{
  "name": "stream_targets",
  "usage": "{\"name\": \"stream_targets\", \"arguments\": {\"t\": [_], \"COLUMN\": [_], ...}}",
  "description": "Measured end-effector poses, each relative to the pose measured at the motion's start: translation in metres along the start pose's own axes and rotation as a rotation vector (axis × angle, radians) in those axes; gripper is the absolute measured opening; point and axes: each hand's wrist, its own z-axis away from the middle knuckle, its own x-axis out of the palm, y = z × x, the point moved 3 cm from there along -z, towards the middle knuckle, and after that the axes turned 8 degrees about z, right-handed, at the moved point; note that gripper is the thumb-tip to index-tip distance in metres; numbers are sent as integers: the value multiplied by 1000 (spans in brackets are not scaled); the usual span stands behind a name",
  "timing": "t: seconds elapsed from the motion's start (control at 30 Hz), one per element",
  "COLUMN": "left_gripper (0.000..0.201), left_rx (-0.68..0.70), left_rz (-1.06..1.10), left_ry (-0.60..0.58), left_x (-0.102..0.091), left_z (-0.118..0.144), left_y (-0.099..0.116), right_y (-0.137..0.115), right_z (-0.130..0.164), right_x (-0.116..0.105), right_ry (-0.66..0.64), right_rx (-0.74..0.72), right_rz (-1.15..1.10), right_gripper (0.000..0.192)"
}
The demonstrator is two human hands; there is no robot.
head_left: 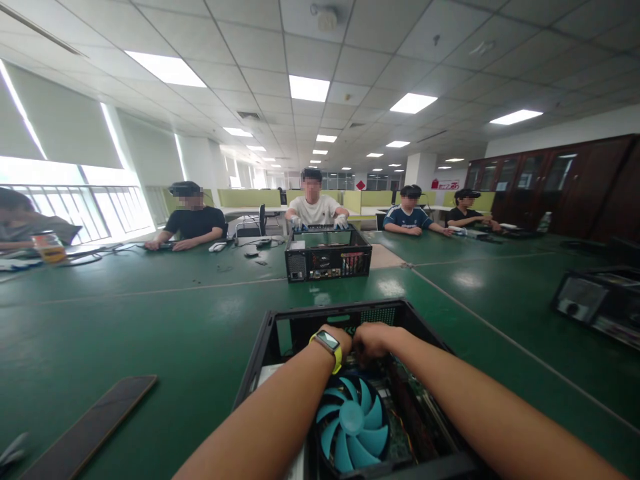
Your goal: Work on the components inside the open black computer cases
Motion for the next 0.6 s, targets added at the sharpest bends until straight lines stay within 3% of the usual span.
{"name": "stream_targets", "arguments": {"t": [0.17,0.4,0.6], "left_gripper": [27,28,43], "left_rx": [-27,-4,0], "left_rz": [-77,-73,-35], "left_ry": [-70,-56,-23], "left_x": [-4,-4,3], "left_z": [7,7,-2], "left_y": [6,7,4], "right_y": [2,5,5], "right_z": [-1,-1,-5], "right_x": [5,6,10], "right_ry": [-75,-90,-96], "right_rx": [24,50,42], "right_rz": [-25,-39,-40], "right_gripper": [41,45,46]}}
